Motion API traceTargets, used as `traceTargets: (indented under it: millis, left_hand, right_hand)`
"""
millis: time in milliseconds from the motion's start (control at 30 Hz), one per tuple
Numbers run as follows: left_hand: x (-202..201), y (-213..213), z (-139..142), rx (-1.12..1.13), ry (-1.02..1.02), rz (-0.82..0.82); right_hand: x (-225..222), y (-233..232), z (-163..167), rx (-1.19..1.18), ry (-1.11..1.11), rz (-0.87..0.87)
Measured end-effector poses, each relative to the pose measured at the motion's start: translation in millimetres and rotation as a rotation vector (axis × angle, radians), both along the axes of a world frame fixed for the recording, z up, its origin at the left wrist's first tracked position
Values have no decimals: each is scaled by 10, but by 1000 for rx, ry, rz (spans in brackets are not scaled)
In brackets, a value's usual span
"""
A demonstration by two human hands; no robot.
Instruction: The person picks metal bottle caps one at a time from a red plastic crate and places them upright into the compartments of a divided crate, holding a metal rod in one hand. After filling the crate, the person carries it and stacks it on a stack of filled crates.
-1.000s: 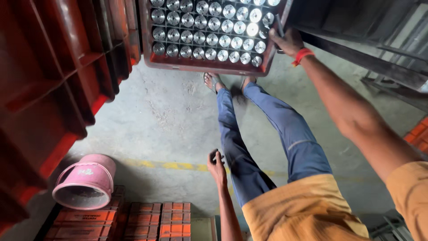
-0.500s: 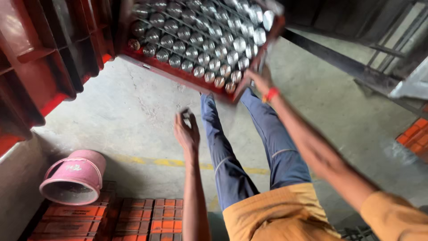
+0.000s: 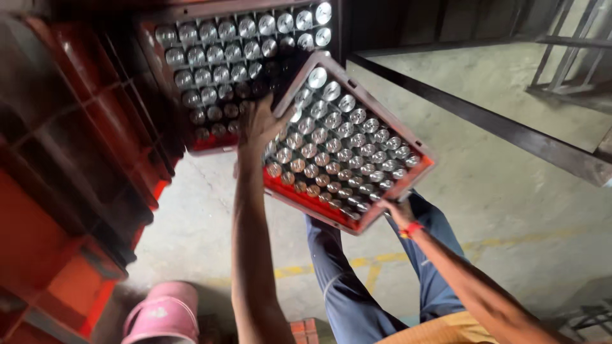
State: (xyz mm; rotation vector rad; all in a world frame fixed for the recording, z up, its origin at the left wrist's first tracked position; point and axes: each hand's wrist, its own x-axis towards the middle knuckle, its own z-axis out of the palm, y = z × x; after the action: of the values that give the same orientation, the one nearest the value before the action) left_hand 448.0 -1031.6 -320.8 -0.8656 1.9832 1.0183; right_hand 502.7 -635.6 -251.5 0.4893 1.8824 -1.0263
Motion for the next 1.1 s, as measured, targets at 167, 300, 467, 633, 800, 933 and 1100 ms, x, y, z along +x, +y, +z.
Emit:
traceTargets:
  millis: [167,300,467,633,800,933,1100]
  left_hand:
    - [514,204,-39,-105,242,59]
    - [1383,437,507,132,170,541]
    - [2616,697,1941,151,118,670]
    - [3268,958,3256,102,145,799]
    - [3067,1326,3764,49,262,956]
    - [2447,1740,4013,-65,396,711]
    - [1265,2669,4213,18,339,588]
  right_hand:
    - [7,680,225,158,151,-7]
    - [-224,1219,646,266,-34,149]
    - [-298,1598,1550,271,-158,337]
    - [-291,1696,2496,219,-196,527]
    - [-410,1909,2953,213,-41,592]
    - [-447,2432,3170,221,126,560]
    - [-575,3511,3379,256,125,312]
